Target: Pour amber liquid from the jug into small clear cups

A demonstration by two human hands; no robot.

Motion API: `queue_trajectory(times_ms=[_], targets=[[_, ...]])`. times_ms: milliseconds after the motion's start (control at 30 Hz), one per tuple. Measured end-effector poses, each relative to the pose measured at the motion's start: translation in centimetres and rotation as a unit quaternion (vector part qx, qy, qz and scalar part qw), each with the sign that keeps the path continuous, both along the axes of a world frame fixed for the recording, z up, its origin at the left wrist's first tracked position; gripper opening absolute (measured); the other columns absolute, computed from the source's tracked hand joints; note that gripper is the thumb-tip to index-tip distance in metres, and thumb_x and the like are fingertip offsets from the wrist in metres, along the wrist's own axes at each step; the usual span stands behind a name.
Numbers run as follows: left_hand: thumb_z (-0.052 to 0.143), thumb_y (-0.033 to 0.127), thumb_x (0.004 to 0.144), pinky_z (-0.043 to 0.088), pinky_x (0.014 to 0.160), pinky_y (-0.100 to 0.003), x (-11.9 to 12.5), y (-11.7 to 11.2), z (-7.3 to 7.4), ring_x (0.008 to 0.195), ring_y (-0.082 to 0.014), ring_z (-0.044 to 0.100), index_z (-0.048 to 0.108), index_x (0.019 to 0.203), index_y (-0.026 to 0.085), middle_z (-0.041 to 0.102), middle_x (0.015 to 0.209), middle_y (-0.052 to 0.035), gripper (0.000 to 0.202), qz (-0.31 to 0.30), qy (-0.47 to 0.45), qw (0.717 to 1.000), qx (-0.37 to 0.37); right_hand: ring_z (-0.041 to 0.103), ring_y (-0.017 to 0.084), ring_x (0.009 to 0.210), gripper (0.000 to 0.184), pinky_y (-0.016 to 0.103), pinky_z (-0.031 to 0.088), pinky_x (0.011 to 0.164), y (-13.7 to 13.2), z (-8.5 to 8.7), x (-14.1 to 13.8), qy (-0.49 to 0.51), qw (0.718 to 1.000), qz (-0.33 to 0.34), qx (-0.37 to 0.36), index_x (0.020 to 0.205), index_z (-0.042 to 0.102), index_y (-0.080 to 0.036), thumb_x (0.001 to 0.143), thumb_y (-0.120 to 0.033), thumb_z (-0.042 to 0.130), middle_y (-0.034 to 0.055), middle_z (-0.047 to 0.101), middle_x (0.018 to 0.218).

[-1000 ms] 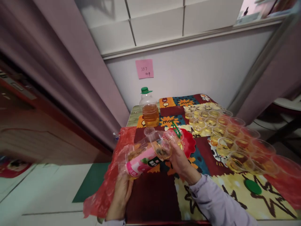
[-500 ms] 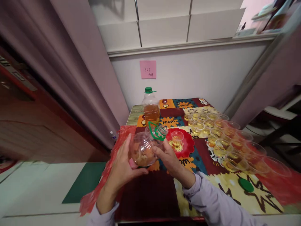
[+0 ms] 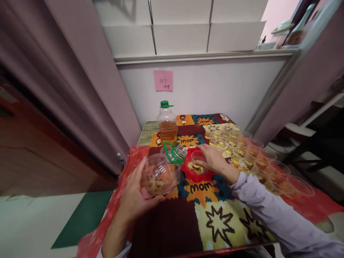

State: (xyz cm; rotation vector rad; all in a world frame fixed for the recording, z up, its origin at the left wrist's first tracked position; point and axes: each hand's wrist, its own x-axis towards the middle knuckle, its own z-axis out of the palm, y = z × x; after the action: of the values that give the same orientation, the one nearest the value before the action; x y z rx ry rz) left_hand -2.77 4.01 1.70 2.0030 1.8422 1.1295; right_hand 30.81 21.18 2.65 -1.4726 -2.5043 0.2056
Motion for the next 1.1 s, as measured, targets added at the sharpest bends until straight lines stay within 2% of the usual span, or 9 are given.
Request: queue_trajectory(times_ms=[100,233,367,500,633,700,800,967,1100], targets=[[0.096,0.073,0.069,0.047,0.128,-0.067,-0.3,-0.4,-0.5,0.158,-0.0478,0.055,0.037,0.176,0.028,0.052,0.177,-0.0199,0.13,0.017,0.001,1.0,0.007,0.074,0.041,0.129,0.066,0.049,0.053,0.112,-0.3,0.1,-1.0,-0.069,0.997,-0.017,-0.017,0.148,0.065,-0.011,0.098,-0.051,0.081,0.026,0.075,0.143],[0.095,0.074,0.07,0.047,0.127,-0.07,-0.5,-0.6,-1.0,0.157,-0.0483,0.055,0.033,0.178,0.03,0.051,0.177,-0.0198,0.133,0.035,-0.032,0.999,0.008,0.078,0.04,0.118,0.055,0.049,0.051,0.109,-0.5,0.3,-2.1,-0.074,0.996,-0.039,-0.029,0.139,0.07,-0.011,0.098,-0.047,0.079,0.0248,0.08,0.133],[0.093,0.073,0.074,0.053,0.122,-0.068,-0.4,-0.5,-0.9,0.155,-0.0471,0.059,0.032,0.179,0.034,0.052,0.177,-0.0186,0.128,0.038,-0.055,0.997,0.034,0.078,0.04,0.121,0.063,0.049,0.05,0.111,-0.3,1.0,-2.0,-0.055,0.997,-0.049,-0.033,0.148,0.066,-0.012,0.096,-0.043,0.082,0.0236,0.081,0.135],[0.094,0.073,0.073,0.048,0.123,-0.073,-0.4,-0.5,-0.8,0.156,-0.0494,0.056,0.034,0.178,0.034,0.053,0.176,-0.0192,0.127,0.041,-0.031,0.997,0.049,0.077,0.039,0.127,0.075,0.048,0.053,0.108,0.4,2.9,0.7,-0.02,0.997,-0.069,-0.026,0.161,0.056,-0.016,0.099,-0.051,0.078,0.0199,0.08,0.141],[0.095,0.071,0.074,0.046,0.125,-0.073,-0.4,-0.4,-0.8,0.158,-0.0495,0.055,0.035,0.178,0.037,0.051,0.178,-0.0183,0.125,0.034,-0.037,0.997,0.058,0.079,0.037,0.121,0.078,0.048,0.054,0.105,1.5,4.0,5.9,0.036,0.997,-0.065,-0.009,0.16,0.059,-0.02,0.092,-0.05,0.084,0.0159,0.081,0.137],[0.095,0.07,0.074,0.047,0.125,-0.073,-0.3,-0.5,-0.9,0.157,-0.049,0.056,0.036,0.178,0.038,0.051,0.178,-0.0174,0.123,0.036,-0.043,0.997,0.054,0.079,0.039,0.116,0.079,0.05,0.053,0.104,1.9,3.4,8.4,0.028,0.997,-0.066,0.011,0.158,0.06,-0.02,0.089,-0.047,0.086,0.016,0.084,0.129],[0.097,0.068,0.073,0.047,0.125,-0.073,-0.4,-0.5,-0.9,0.156,-0.0483,0.057,0.034,0.178,0.039,0.053,0.176,-0.0163,0.125,0.042,-0.037,0.998,0.032,0.078,0.042,0.117,0.079,0.055,0.05,0.108,2.3,1.2,11.2,-0.012,0.996,-0.083,0.041,0.156,0.062,-0.017,0.087,-0.044,0.087,0.0183,0.085,0.12],[0.099,0.061,0.074,0.054,0.122,-0.065,-1.0,-0.7,-1.0,0.154,-0.0453,0.06,0.029,0.179,0.035,0.054,0.175,-0.0182,0.129,0.029,-0.022,0.999,0.009,0.073,0.046,0.13,0.074,0.07,0.039,0.12,2.5,-2.5,12.7,-0.021,0.993,-0.098,0.065,0.157,0.06,-0.015,0.09,-0.039,0.082,0.0257,0.079,0.14],[0.1,0.062,0.07,0.049,0.124,-0.072,-1.5,-0.8,-1.4,0.157,-0.0496,0.056,0.031,0.179,0.036,0.052,0.176,-0.0182,0.131,0.047,-0.013,0.999,0.012,0.067,0.046,0.14,0.075,0.078,0.029,0.126,2.5,-3.9,12.8,-0.017,0.993,-0.098,0.058,0.159,0.057,-0.015,0.09,-0.038,0.08,0.0263,0.074,0.148]])
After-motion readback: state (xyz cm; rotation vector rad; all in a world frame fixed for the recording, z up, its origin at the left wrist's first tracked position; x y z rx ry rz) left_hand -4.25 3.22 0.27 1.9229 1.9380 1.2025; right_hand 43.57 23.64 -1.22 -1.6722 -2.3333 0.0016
